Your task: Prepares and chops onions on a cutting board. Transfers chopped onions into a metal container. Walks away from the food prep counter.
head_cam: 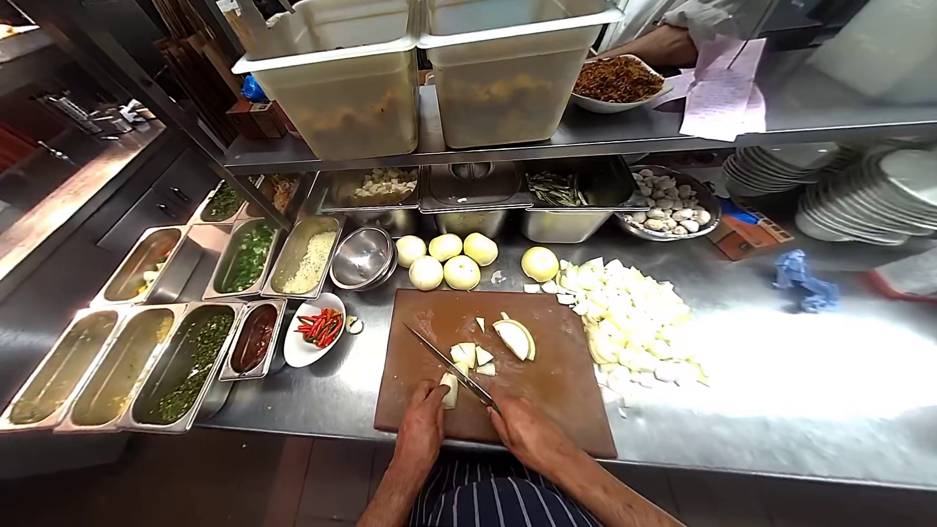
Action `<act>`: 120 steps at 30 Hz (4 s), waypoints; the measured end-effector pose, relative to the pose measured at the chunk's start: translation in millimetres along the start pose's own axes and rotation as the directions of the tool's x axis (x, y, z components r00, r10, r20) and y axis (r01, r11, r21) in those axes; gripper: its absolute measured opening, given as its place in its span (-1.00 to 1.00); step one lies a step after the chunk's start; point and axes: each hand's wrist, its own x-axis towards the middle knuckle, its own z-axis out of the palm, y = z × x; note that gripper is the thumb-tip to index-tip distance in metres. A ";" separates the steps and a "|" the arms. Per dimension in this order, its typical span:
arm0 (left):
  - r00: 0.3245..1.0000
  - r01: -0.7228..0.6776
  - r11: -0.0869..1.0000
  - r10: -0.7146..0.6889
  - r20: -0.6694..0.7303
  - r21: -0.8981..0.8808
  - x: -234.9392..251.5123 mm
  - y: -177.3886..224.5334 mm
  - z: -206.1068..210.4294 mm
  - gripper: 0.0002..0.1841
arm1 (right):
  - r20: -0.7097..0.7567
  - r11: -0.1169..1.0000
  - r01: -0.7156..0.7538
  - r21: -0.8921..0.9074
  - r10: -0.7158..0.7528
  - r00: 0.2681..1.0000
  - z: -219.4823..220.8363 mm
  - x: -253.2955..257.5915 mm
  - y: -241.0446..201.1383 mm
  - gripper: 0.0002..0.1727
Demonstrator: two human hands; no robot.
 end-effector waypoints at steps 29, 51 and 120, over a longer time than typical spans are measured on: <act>0.981 -0.196 0.969 0.193 0.033 0.148 83.9 54.2 70.5 0.07 | -0.267 0.596 -0.167 0.785 0.570 0.777 20.2 -96.7 127.0 -0.65; 0.860 0.404 0.831 -0.203 0.469 -0.382 142.1 57.0 -58.4 -0.56 | 0.070 0.950 -0.142 0.280 0.128 0.989 -7.3 -63.8 89.5 -0.58; 0.973 0.133 0.988 -0.144 0.182 0.073 54.6 72.8 30.6 -0.39 | -0.076 0.960 -0.240 0.146 0.253 0.965 -3.0 -48.8 28.7 -0.57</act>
